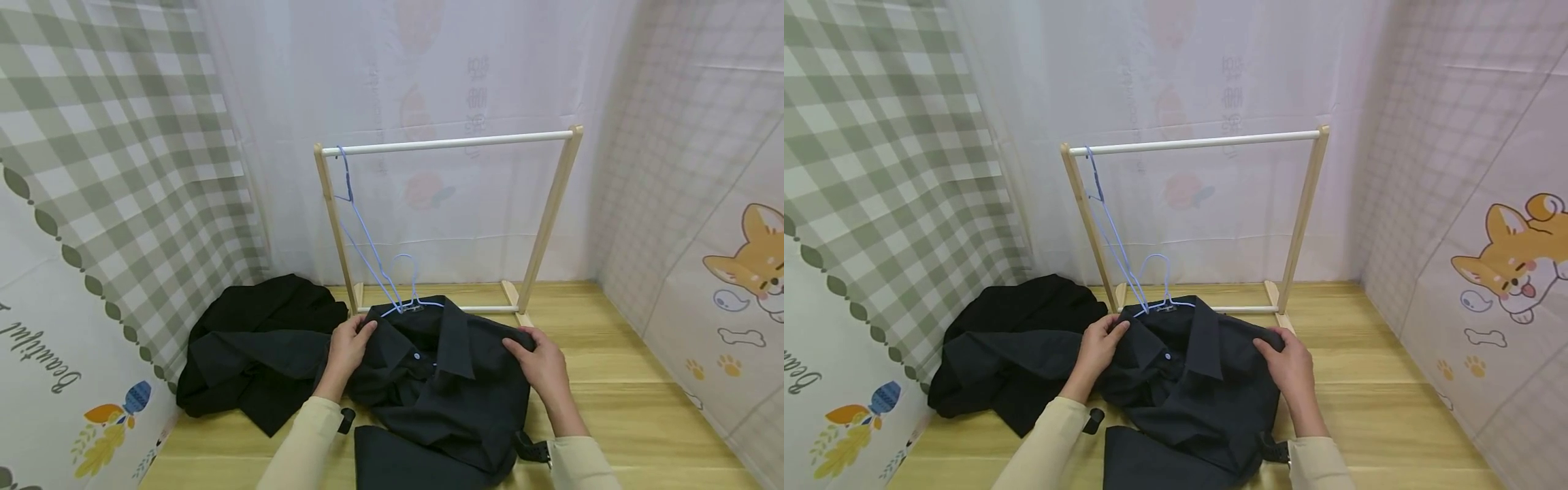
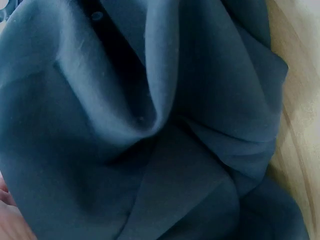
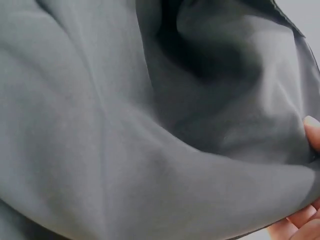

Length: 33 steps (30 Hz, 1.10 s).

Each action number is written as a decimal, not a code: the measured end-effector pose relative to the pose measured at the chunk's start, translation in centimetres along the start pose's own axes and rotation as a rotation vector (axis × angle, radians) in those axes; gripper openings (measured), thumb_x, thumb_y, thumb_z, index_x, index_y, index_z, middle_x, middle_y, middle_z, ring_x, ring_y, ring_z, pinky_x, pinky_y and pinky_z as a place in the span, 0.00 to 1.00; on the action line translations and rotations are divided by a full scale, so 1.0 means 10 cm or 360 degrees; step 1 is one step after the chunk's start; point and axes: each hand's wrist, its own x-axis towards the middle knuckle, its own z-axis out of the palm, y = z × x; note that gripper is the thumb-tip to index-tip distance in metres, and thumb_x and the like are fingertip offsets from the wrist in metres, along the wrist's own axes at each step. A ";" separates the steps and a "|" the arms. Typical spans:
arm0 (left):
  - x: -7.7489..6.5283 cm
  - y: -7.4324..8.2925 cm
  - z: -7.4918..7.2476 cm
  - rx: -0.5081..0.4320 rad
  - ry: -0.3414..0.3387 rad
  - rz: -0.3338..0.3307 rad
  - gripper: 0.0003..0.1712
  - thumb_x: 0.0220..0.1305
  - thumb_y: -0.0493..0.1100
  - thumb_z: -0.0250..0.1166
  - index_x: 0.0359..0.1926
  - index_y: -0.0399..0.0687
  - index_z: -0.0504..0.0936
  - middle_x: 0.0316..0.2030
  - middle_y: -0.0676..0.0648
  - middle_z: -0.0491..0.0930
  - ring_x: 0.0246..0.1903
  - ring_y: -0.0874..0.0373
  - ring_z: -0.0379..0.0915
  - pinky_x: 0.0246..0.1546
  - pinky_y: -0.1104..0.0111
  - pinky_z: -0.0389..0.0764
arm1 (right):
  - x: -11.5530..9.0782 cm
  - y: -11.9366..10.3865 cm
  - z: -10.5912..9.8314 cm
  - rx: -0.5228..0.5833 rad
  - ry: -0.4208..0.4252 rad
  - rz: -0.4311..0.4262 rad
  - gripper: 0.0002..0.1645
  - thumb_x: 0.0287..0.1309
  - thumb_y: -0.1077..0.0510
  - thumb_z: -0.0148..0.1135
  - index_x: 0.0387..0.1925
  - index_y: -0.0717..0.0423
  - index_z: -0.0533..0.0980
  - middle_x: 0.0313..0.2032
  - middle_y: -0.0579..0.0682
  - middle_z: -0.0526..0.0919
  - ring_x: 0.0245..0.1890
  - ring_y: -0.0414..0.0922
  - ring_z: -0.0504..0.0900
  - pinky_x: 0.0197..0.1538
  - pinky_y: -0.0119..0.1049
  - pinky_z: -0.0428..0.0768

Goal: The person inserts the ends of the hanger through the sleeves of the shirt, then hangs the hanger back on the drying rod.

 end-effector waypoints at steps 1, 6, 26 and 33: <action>0.00 0.00 -0.01 0.0000 0.0012 -0.0003 0.12 0.70 0.45 0.63 0.44 0.41 0.86 0.36 0.45 0.85 0.35 0.52 0.77 0.40 0.59 0.76 | 0.00 0.00 0.00 0.0014 -0.0012 0.0001 0.34 0.66 0.44 0.63 0.61 0.66 0.71 0.59 0.70 0.74 0.58 0.66 0.72 0.60 0.58 0.68; 0.02 0.00 -0.06 -0.0053 0.0107 -0.0047 0.11 0.70 0.43 0.63 0.42 0.39 0.85 0.33 0.44 0.83 0.33 0.53 0.75 0.37 0.60 0.75 | 0.00 -0.02 0.00 0.0060 -0.0081 0.0006 0.34 0.66 0.42 0.63 0.57 0.68 0.73 0.50 0.67 0.80 0.47 0.59 0.79 0.49 0.49 0.74; 0.05 -0.16 -0.15 -0.0124 0.0281 -0.0241 0.11 0.70 0.41 0.63 0.43 0.36 0.85 0.31 0.44 0.83 0.31 0.53 0.72 0.35 0.63 0.72 | -0.02 0.14 0.06 0.0096 -0.0259 0.0134 0.21 0.70 0.57 0.57 0.50 0.74 0.77 0.41 0.64 0.83 0.36 0.51 0.85 0.42 0.46 0.79; 0.04 -0.13 -0.14 -0.0139 0.0247 -0.0223 0.11 0.69 0.42 0.64 0.43 0.37 0.85 0.32 0.44 0.83 0.32 0.53 0.73 0.36 0.63 0.72 | -0.02 0.18 0.13 -0.0157 -0.0361 0.0117 0.24 0.69 0.52 0.58 0.50 0.73 0.78 0.41 0.65 0.84 0.39 0.55 0.83 0.41 0.49 0.78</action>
